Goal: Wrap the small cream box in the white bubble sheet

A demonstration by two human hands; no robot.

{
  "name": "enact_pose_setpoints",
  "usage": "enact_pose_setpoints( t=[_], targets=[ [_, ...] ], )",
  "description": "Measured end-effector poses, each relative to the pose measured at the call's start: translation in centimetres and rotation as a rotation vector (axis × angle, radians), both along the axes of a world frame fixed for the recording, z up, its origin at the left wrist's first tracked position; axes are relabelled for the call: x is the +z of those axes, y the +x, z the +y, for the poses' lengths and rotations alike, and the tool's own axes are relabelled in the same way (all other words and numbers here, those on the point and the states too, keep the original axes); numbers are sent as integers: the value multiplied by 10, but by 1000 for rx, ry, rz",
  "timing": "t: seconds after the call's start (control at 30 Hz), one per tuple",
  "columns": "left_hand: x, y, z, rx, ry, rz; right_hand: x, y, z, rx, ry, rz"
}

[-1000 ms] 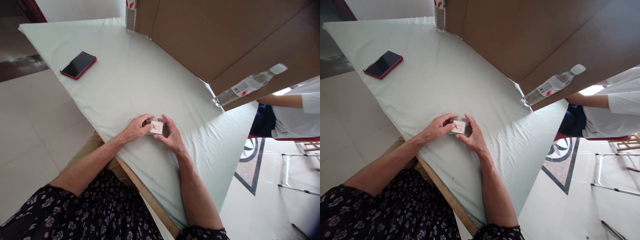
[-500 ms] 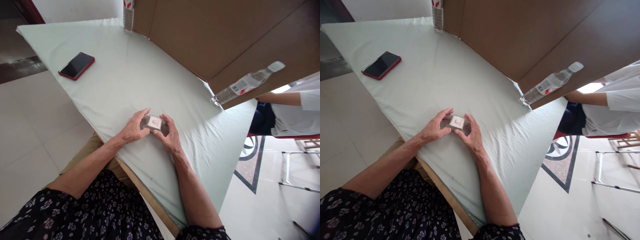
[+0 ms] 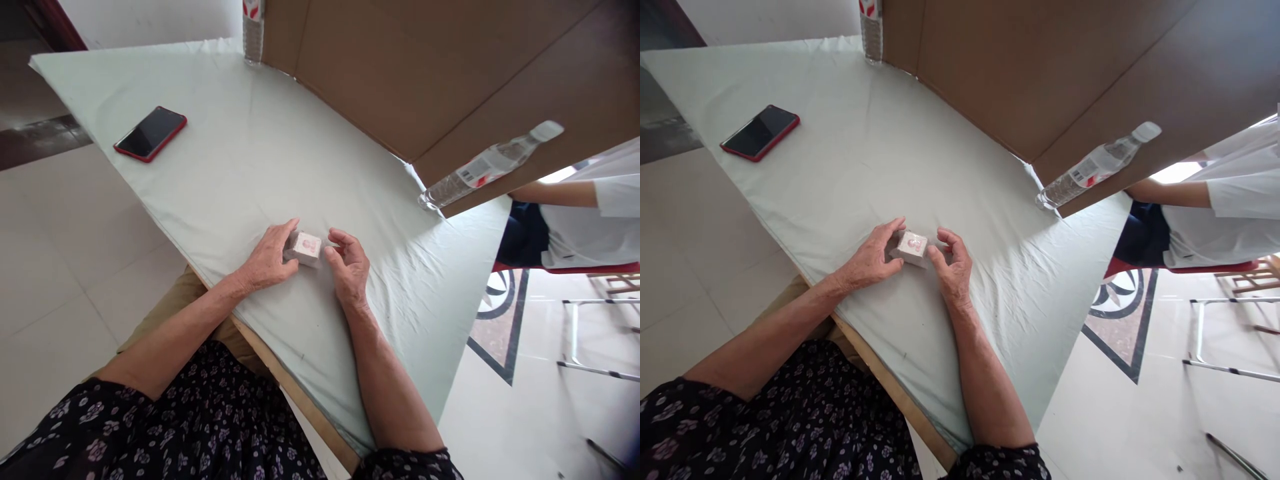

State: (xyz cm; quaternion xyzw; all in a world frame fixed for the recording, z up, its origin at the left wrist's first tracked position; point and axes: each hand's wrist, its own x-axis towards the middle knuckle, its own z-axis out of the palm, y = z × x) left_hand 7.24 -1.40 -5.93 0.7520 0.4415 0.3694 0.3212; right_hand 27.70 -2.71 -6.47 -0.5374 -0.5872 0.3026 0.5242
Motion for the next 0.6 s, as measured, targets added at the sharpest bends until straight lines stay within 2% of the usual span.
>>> enact_pose_setpoints(
  t=[0.27,0.6],
  targets=[
    [-2,0,1,-13,21,-11,10,-2,0,23,99,-204],
    [-8,2,4,-31,88,-11,32,-1,7,132,175,-548]
  ],
)
